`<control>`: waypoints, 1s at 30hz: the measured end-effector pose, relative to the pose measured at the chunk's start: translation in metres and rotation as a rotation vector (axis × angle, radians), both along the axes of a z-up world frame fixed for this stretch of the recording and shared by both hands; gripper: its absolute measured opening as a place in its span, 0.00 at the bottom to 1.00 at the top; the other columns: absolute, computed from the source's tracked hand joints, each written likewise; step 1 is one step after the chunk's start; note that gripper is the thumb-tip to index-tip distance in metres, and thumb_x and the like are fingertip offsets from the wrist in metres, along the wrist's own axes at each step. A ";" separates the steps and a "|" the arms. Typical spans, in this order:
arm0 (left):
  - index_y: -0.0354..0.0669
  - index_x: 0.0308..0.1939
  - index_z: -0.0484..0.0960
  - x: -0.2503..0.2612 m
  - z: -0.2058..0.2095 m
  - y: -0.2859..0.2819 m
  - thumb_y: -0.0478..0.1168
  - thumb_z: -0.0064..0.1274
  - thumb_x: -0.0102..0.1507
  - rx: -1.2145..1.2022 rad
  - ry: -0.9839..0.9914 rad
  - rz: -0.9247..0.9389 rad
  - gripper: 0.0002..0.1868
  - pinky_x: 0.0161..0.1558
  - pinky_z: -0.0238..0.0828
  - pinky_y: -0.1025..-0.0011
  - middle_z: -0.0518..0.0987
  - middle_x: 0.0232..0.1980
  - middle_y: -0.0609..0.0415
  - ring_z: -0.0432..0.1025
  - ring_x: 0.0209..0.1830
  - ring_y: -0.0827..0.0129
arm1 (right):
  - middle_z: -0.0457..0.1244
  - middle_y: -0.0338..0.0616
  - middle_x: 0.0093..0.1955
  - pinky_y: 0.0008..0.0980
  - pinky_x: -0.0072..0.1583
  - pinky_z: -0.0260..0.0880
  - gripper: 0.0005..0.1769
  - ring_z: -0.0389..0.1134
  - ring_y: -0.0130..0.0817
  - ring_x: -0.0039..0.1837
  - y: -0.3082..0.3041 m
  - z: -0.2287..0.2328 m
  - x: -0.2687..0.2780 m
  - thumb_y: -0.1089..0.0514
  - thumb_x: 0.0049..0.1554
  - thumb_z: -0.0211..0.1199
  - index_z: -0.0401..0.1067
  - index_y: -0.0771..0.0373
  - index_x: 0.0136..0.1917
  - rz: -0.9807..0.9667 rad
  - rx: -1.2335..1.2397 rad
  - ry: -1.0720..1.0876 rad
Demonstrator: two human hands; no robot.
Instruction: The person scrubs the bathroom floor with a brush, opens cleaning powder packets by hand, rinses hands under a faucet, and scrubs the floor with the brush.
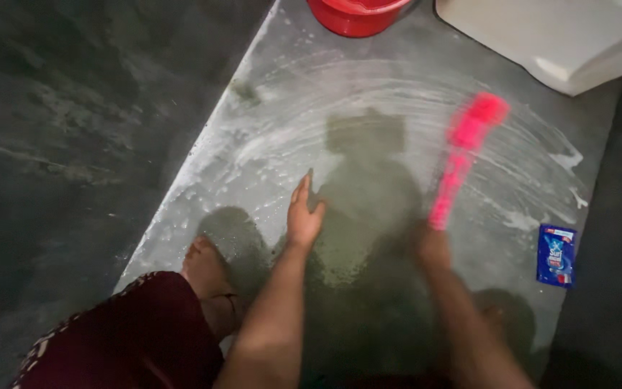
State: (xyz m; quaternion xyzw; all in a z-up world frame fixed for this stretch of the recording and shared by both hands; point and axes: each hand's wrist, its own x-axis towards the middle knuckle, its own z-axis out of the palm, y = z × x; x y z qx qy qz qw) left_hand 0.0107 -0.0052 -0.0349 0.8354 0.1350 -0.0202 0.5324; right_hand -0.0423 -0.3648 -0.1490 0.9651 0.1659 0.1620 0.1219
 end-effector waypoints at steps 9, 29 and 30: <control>0.52 0.77 0.63 0.005 0.000 -0.001 0.41 0.58 0.60 -0.014 -0.037 0.043 0.41 0.74 0.58 0.63 0.65 0.75 0.40 0.60 0.77 0.50 | 0.62 0.54 0.56 0.50 0.47 0.73 0.26 0.71 0.52 0.48 0.107 0.092 -0.021 0.62 0.58 0.49 0.66 0.43 0.68 -0.014 0.060 0.914; 0.47 0.77 0.63 0.003 0.007 -0.007 0.38 0.55 0.61 -0.071 -0.070 0.051 0.39 0.73 0.55 0.62 0.66 0.76 0.43 0.61 0.76 0.51 | 0.67 0.57 0.50 0.53 0.48 0.73 0.16 0.72 0.56 0.49 0.094 0.024 -0.085 0.51 0.63 0.51 0.70 0.54 0.62 -0.410 0.447 0.698; 0.47 0.77 0.63 0.002 0.001 -0.008 0.38 0.55 0.60 -0.073 -0.119 0.042 0.39 0.73 0.56 0.63 0.67 0.76 0.43 0.62 0.76 0.52 | 0.67 0.56 0.50 0.53 0.48 0.73 0.16 0.72 0.55 0.49 0.100 0.025 -0.078 0.51 0.64 0.49 0.70 0.53 0.62 -0.351 0.406 0.747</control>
